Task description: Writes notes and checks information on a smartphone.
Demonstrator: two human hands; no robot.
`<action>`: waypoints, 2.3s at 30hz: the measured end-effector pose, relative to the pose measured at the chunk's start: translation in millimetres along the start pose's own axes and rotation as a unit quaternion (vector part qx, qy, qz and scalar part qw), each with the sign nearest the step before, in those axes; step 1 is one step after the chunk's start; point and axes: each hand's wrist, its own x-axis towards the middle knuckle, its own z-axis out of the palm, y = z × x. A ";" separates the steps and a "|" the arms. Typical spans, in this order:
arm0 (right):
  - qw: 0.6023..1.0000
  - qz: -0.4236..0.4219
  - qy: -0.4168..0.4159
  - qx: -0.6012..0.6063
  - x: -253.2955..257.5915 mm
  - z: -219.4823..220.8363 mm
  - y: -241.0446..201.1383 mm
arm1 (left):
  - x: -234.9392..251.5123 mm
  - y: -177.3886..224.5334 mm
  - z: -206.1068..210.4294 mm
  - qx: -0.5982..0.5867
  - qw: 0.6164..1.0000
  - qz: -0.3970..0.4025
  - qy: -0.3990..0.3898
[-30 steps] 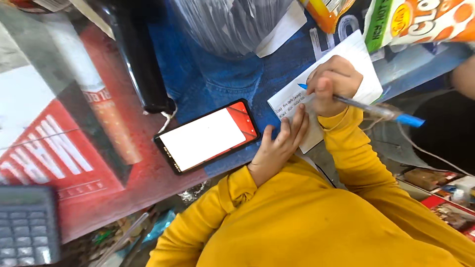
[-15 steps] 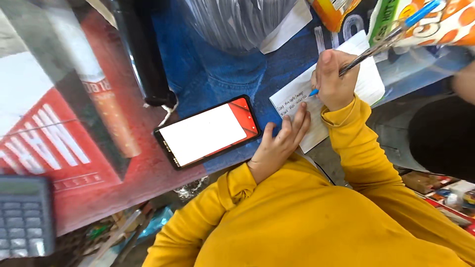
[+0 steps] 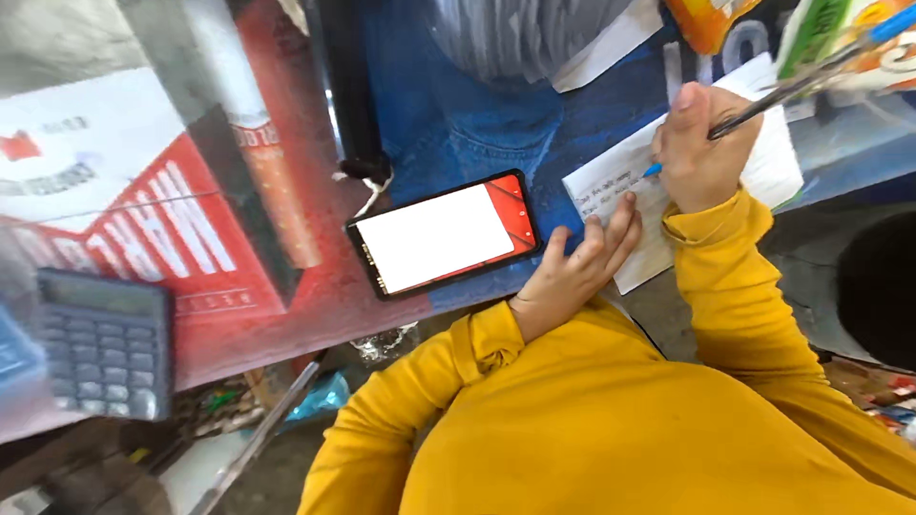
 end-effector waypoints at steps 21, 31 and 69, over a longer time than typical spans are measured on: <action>0.968 0.111 -0.023 0.224 9.4 -6.0 -1.6 | -69.3 -68.4 -55.8 -0.164 0.911 -0.344 0.156; 0.969 0.106 -0.024 0.222 8.8 -6.0 0.0 | -55.8 -75.9 -54.1 -0.138 0.919 -0.364 0.067; 0.956 0.111 -0.025 0.270 12.9 -8.9 3.8 | -61.9 -76.7 -63.5 -0.147 0.911 -0.386 0.023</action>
